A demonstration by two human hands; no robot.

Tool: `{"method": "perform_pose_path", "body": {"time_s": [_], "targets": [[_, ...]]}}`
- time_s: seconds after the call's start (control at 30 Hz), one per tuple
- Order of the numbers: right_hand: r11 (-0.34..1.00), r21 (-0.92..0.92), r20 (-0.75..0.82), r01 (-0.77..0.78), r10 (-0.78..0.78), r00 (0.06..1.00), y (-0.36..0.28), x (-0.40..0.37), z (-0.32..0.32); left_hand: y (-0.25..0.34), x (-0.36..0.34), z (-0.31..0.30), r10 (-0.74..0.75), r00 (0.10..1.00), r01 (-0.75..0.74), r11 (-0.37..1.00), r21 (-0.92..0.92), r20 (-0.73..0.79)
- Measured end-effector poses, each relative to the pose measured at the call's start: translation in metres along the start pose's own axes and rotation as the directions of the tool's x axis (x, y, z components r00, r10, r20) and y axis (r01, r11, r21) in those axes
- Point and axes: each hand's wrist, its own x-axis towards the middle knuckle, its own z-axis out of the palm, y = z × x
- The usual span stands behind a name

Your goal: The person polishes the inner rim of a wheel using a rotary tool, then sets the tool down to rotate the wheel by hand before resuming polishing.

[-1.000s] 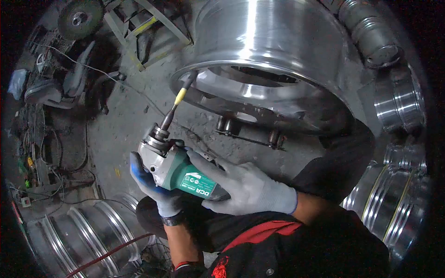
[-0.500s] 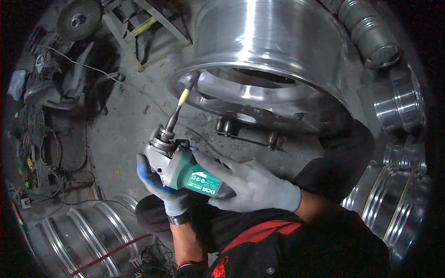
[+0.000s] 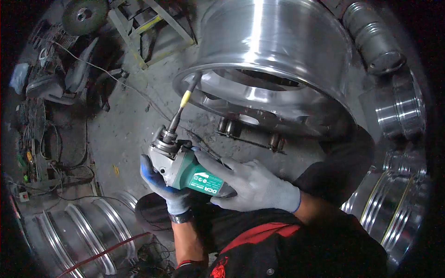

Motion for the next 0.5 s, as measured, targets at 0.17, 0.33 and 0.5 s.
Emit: {"method": "perform_pose_path", "body": {"time_s": [0.17, 0.33, 0.5], "targets": [[1.000, 0.024, 0.019, -0.017, 0.016, 1.000, 0.006, -0.003, -0.005, -0.014, 0.002, -0.005, -0.041, 0.999, 0.042, 0.996, -0.073, 0.011], [0.998, -0.060, -0.052, 0.020, -0.023, 0.998, 0.012, -0.003, -0.001, -0.023, 0.005, -0.006, 0.012, 0.999, -0.012, 1.000, 0.004, -0.041], [0.997, -0.054, -0.067, 0.058, -0.062, 0.996, 0.018, -0.001, 0.001, -0.026, 0.001, -0.018, 0.025, 0.997, -0.026, 1.000, -0.015, -0.068]]}}
